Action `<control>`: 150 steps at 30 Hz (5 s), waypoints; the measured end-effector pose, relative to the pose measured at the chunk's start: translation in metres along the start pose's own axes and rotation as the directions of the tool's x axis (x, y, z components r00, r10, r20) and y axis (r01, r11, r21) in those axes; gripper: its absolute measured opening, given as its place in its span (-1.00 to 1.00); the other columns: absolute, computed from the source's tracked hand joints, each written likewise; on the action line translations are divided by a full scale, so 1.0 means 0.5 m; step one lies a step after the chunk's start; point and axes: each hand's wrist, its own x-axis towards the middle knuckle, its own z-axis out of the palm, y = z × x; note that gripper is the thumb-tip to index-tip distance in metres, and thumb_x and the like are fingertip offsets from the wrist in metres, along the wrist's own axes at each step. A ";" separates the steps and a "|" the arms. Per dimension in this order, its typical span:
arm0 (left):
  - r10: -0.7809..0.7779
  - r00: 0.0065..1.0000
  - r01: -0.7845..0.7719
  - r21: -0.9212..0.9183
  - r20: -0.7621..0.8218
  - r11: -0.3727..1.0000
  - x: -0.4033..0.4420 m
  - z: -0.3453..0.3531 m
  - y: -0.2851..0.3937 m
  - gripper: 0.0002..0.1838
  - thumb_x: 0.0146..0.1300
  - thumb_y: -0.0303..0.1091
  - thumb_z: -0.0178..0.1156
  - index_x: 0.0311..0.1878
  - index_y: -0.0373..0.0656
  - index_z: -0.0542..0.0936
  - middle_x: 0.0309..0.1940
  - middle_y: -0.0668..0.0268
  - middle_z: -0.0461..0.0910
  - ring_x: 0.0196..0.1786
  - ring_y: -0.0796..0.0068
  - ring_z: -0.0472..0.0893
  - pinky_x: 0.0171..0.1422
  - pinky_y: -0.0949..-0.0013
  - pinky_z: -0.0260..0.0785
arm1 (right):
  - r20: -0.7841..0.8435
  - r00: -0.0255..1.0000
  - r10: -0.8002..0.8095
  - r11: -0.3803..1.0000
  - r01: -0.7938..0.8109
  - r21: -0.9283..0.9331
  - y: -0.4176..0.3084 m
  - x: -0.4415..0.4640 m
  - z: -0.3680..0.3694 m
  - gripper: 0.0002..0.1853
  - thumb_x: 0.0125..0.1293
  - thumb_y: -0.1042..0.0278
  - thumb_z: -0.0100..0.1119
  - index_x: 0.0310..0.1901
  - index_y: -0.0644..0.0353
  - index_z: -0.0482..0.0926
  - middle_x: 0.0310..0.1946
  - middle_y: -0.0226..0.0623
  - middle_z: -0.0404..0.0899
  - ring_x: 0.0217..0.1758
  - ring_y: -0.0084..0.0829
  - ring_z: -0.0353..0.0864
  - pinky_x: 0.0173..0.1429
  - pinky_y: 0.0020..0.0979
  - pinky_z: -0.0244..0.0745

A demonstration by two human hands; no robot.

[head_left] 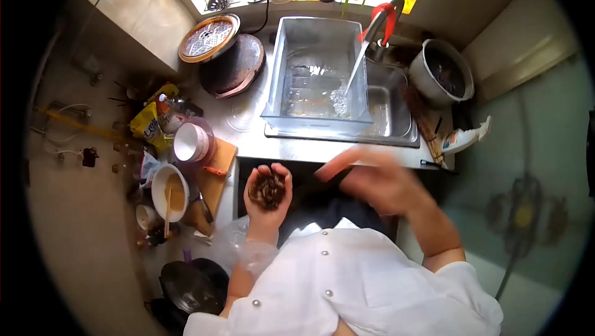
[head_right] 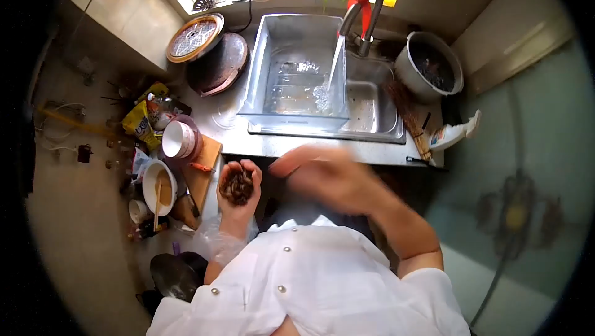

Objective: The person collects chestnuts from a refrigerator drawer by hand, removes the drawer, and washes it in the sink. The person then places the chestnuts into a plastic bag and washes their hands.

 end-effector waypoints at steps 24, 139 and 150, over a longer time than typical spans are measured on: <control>0.513 0.832 -0.526 -0.005 -0.212 0.851 0.065 0.024 -0.082 -0.84 0.25 -0.30 0.14 -0.27 -0.17 0.61 -0.15 0.23 0.48 0.04 0.32 0.50 0.15 0.06 0.47 | -0.333 0.931 -0.148 0.666 -0.155 -0.730 0.696 0.394 -0.690 -0.56 0.27 0.50 -0.06 0.20 0.35 0.30 0.09 -0.03 0.45 0.20 -0.13 0.41 0.29 -0.26 0.24; 0.675 0.592 -0.656 0.223 -0.440 0.721 0.008 -0.296 0.199 -0.73 0.34 -0.10 -0.03 -0.05 0.00 0.50 0.00 0.35 0.47 0.13 0.27 0.44 0.31 -0.15 0.16 | 0.302 0.860 0.411 0.791 -0.501 0.351 0.041 0.292 0.258 -0.55 0.45 0.07 -0.11 -0.02 0.40 0.46 -0.06 -0.06 0.57 0.06 -0.26 0.59 -0.45 -0.55 0.51; 0.685 0.609 -0.453 0.533 -0.400 0.715 -0.077 -0.191 0.123 -0.31 0.37 0.02 -0.15 0.48 -0.02 -0.04 0.51 0.17 -0.27 0.54 0.21 -0.32 0.46 -0.21 -0.39 | 0.474 0.799 0.369 0.725 -0.567 0.391 0.040 0.311 0.219 -0.55 0.45 0.09 -0.12 0.10 0.36 0.38 0.10 0.11 0.46 -0.09 -0.43 0.62 -0.31 -0.64 0.55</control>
